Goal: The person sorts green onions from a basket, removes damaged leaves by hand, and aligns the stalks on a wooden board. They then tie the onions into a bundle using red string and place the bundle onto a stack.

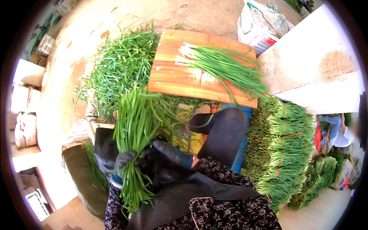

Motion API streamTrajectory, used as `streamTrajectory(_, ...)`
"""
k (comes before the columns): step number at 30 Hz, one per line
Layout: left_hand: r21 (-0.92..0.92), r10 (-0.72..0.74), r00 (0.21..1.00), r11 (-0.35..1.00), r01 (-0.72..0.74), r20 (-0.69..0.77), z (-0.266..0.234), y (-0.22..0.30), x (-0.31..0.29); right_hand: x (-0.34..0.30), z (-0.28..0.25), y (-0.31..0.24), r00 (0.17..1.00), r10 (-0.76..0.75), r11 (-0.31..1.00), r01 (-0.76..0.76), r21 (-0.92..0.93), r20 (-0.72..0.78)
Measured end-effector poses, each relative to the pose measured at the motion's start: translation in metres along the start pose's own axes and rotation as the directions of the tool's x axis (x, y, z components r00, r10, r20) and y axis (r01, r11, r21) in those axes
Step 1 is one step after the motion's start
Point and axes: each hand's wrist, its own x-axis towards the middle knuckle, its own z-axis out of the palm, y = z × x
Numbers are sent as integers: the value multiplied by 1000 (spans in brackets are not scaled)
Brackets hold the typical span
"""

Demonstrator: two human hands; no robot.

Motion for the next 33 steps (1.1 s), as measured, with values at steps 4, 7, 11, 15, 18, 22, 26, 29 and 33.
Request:
streamTrajectory(4, 109, 35, 985, 993, -54, 169, 28, 11, -48, 39, 14, -18, 982, -186, 910, 157, 384, 40)
streamTrajectory(7, 213, 98, 995, 972, -99, 16, 3, 21, -103, 64, 43, -39, 945, -312, 931, 325, 168, -103)
streamTrajectory(11, 336, 118, 986, 939, -73, -114, -32, 15, -155, 118, 42, -50, 924, -376, 896, 382, 226, -71)
streamTrajectory(15, 395, 98, 978, 918, -17, -186, -73, -3, -195, 154, 35, -28, 893, -442, 892, 426, -153, -89)
streamTrajectory(18, 411, 95, 976, 911, -6, -196, -97, -25, -211, 162, 26, -17, 952, -271, 934, 225, -279, -141)
streamTrajectory(22, 417, 99, 982, 908, -24, -160, -123, -47, -207, 182, 0, -2, 869, -444, 815, 291, -501, -219)
streamTrajectory(26, 441, 123, 986, 895, -60, -115, -143, -57, -206, 193, -23, -1, 833, -374, 868, 160, -471, -407)
streamTrajectory(29, 489, 145, 989, 866, -107, -41, -160, -62, -202, 206, -45, -25, 850, -433, 700, 108, -706, -300)
streamTrajectory(33, 410, 55, 988, 912, 8, -141, -149, -66, -208, 171, -50, -127, 714, -566, 738, 216, -640, -411)
